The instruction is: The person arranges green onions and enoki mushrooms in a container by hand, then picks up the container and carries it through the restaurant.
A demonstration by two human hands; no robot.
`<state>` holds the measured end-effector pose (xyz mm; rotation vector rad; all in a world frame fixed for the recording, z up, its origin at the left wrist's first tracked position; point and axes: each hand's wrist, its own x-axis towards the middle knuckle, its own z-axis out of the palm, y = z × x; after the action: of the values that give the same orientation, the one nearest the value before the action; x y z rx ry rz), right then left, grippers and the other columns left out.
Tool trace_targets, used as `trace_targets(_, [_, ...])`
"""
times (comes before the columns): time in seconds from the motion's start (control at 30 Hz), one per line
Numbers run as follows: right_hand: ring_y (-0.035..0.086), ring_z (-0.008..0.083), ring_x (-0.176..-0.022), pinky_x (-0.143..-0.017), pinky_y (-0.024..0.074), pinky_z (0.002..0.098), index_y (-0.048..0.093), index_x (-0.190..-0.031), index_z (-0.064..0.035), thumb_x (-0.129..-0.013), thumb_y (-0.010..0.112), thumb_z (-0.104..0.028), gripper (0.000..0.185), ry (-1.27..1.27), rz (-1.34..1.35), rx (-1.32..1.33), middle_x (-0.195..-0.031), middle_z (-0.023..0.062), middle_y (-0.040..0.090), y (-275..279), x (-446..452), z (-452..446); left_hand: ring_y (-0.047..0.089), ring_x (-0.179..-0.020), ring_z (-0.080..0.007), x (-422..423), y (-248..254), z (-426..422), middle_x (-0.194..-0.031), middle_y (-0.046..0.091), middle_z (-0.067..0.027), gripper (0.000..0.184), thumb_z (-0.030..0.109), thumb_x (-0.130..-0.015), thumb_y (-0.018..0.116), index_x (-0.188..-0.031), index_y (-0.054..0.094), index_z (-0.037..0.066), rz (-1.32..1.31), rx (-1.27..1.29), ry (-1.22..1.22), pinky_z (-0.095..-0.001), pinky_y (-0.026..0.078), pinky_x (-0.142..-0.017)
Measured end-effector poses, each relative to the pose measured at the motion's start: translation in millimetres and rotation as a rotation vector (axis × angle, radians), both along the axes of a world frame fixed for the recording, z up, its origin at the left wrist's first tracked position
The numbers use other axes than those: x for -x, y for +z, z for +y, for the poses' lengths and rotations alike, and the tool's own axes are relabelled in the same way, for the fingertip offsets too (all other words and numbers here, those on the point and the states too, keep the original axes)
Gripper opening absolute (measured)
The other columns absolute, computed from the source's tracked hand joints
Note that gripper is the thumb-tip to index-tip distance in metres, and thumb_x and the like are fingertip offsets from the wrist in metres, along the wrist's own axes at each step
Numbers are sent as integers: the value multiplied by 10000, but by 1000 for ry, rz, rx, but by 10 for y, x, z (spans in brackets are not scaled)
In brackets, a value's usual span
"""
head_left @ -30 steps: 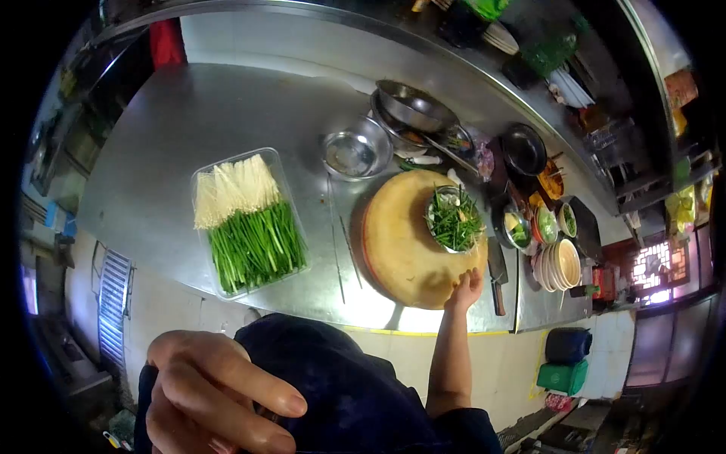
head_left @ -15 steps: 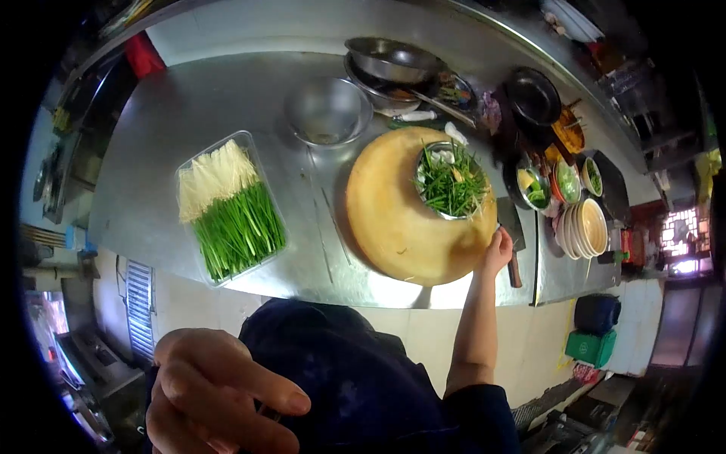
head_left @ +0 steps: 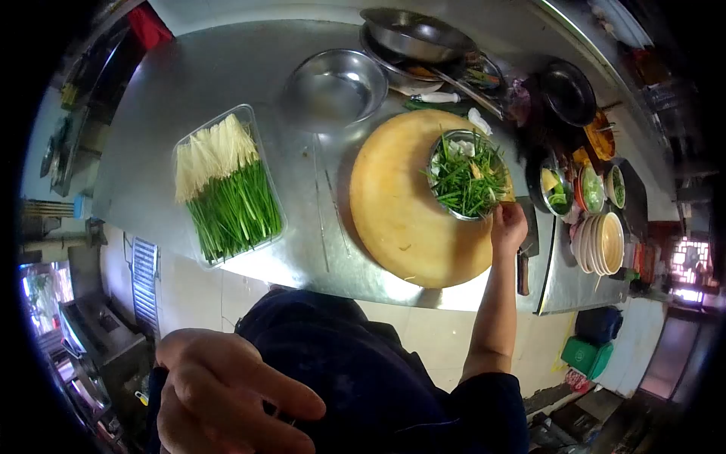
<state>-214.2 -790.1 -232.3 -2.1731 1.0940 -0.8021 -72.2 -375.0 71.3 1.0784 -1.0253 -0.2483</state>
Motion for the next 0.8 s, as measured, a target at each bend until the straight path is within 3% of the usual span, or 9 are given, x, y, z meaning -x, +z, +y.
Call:
trace_targets(0.1, [662,232,-665,-652,511,326,658,-871,-26,-848,686,-138,118,-17,132,194,-769,116,682,140,-272,94,561,-925,-245,-124,-57,-26,-1161,595,65,361,368,-960,509,-1273,522,187,-6,-17,-99,-431,545,-733])
trace_targets(0.13, [640,313,-658,-661,512,380,674,-889,-49,-840,664,-162,124,50,152,229,-755,131,665,149,-334,116,561,-930,-245,-159,-81,-51,-1169,593,60,349,366,-960,512,-1267,533,200,-12,-3,-120,-431,545,-735])
trace_targets(0.27, [609,352,-857,-752,477,443,700,-885,-74,-808,630,-116,112,186,334,399,-842,146,657,140,-374,164,557,-956,-247,-160,-186,-120,-1186,594,44,322,362,-958,522,-1251,565,234,-70,77,-79,-442,541,-764])
trace_targets(0.37, [599,342,-904,-785,478,425,687,-921,-49,-822,636,-135,141,202,190,351,-883,144,640,217,-304,213,577,-884,-238,-162,-203,-199,-1142,594,19,296,339,-949,552,-1217,588,219,-91,138,-14,-407,553,-685])
trace_targets(0.47, [601,332,-894,-782,484,396,681,-961,-42,-842,645,-158,170,133,42,525,-895,140,638,405,-337,202,606,-803,-258,-309,-295,-79,-937,643,-67,327,477,-965,484,-969,680,215,70,92,-206,-359,533,-652])
trace_targets(0.57, [611,316,-854,-770,490,367,687,-991,-63,-862,644,-167,172,72,-121,515,-882,124,639,587,-437,-138,613,-789,-257,-359,-296,-68,-899,651,-86,377,507,-970,465,-922,698,215,85,72,-236,-342,534,-649])
trace_targets(0.67, [622,310,-802,-729,496,365,686,-994,-54,-883,631,-172,171,139,-69,329,-882,132,644,730,-819,-646,612,-777,-252,-456,-280,-114,-901,646,-95,381,505,-974,457,-929,697,213,57,36,-245,-337,541,-645])
trace_targets(0.7, [633,302,-772,-718,501,380,674,-969,-19,-893,633,-213,213,222,32,347,-906,145,656,712,-992,-846,612,-771,-251,-489,-286,-135,-902,645,-99,383,505,-974,455,-932,697,212,45,26,-242,-335,543,-642])
trace_targets(0.8, [653,287,-859,-742,502,397,684,-991,-16,-905,640,-296,297,330,472,24,-1012,166,675,451,-1555,-1445,612,-758,-252,-531,-362,-205,-906,641,-111,400,515,-974,446,-947,694,203,31,20,-187,-333,546,-635])
